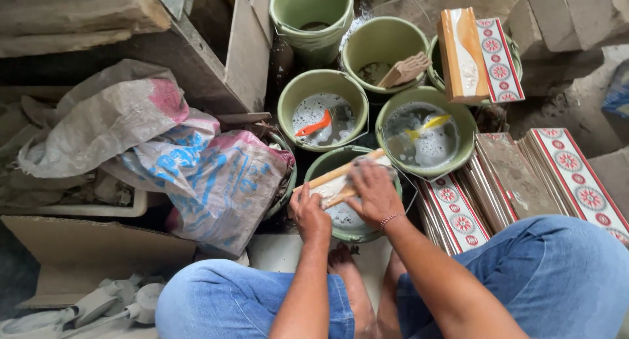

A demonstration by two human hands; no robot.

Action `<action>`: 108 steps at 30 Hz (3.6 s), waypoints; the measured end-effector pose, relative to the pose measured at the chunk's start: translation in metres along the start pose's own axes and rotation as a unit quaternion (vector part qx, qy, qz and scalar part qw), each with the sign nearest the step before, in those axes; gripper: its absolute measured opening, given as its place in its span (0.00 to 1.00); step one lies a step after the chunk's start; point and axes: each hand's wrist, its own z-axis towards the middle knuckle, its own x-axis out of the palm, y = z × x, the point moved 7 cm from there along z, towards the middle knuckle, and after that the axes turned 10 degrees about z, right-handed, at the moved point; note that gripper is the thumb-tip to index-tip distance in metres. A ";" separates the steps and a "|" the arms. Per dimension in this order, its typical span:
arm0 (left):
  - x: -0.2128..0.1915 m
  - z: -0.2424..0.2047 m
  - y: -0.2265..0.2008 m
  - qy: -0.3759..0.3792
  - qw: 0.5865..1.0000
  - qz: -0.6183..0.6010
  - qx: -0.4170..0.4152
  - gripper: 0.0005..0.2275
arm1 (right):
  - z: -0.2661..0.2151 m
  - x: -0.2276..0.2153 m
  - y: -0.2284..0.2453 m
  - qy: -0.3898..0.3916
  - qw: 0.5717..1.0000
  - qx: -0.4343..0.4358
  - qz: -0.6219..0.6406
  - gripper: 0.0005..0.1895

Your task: The person scrubs a rectangular ceramic tile with a small abrasive pad, repeatedly dipping it into soapy water and scrubbing both sides. The person handles the tile and pad by hand, working over several green buckets filled with soapy water.

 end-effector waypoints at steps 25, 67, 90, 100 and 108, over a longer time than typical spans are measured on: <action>-0.008 0.000 -0.008 -0.027 0.999 0.009 0.021 0.10 | 0.011 -0.007 -0.008 0.044 0.979 0.191 0.064 0.37; -0.014 0.001 -0.011 -0.021 0.999 0.008 0.031 0.09 | 0.026 0.006 -0.050 -0.039 0.977 0.207 0.038 0.48; 0.012 0.002 0.006 0.029 0.999 -0.003 0.017 0.10 | 0.010 -0.019 -0.006 0.050 0.976 0.194 0.080 0.34; -0.002 -0.002 0.003 0.049 0.999 0.009 0.011 0.10 | -0.019 0.017 0.029 0.095 0.991 -0.063 0.074 0.31; -0.008 0.002 -0.004 0.025 0.999 0.014 0.014 0.10 | -0.017 0.021 0.053 0.069 0.987 0.109 0.098 0.31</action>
